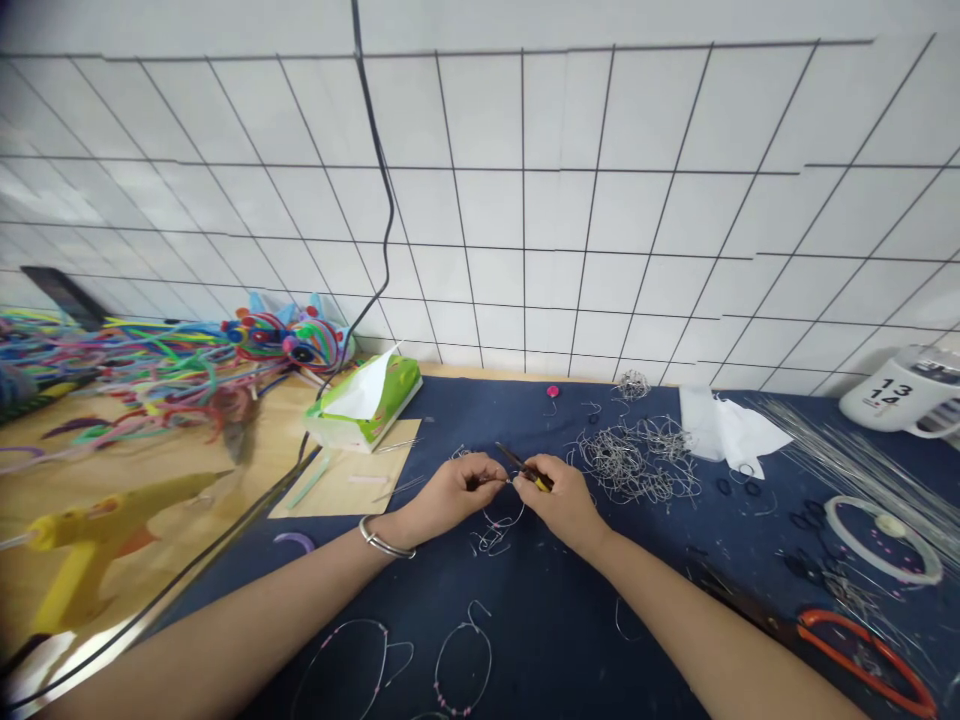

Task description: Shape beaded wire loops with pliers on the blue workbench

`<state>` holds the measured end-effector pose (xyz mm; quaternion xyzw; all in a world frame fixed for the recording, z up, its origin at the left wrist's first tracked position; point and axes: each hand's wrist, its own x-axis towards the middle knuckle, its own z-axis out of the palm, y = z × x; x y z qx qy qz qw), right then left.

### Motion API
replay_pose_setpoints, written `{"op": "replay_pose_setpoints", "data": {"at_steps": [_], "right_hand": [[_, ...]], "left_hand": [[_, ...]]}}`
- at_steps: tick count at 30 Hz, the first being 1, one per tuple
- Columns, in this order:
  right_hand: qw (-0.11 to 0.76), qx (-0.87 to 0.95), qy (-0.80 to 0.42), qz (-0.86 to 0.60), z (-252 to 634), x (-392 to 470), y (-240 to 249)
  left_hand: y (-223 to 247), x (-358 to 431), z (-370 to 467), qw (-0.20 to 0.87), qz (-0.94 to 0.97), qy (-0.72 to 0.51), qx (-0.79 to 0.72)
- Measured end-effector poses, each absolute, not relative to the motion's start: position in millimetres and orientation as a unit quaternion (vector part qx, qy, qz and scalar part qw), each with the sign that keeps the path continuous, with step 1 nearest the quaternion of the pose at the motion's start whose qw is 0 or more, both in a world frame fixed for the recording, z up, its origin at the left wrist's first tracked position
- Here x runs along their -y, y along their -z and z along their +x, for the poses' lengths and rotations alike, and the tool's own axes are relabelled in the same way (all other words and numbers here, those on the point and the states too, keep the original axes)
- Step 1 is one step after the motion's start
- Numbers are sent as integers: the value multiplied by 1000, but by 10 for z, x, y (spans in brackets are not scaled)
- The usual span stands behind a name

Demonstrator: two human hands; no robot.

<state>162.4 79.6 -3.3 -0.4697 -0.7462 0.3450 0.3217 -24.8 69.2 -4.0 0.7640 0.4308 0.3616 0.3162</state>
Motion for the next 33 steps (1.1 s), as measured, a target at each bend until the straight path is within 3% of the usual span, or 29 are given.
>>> {"op": "replay_pose_setpoints", "data": {"at_steps": [9, 25, 33], "right_hand": [[322, 736, -378, -460, 1618, -776, 19], [307, 743, -404, -435, 1608, -765, -34], [309, 748, -398, -432, 1613, -774, -17]], "left_hand": [[50, -693, -251, 323, 771, -355, -419], [19, -691, -273, 499, 684, -354, -397], [44, -712, -287, 523, 654, -375, -397]]}}
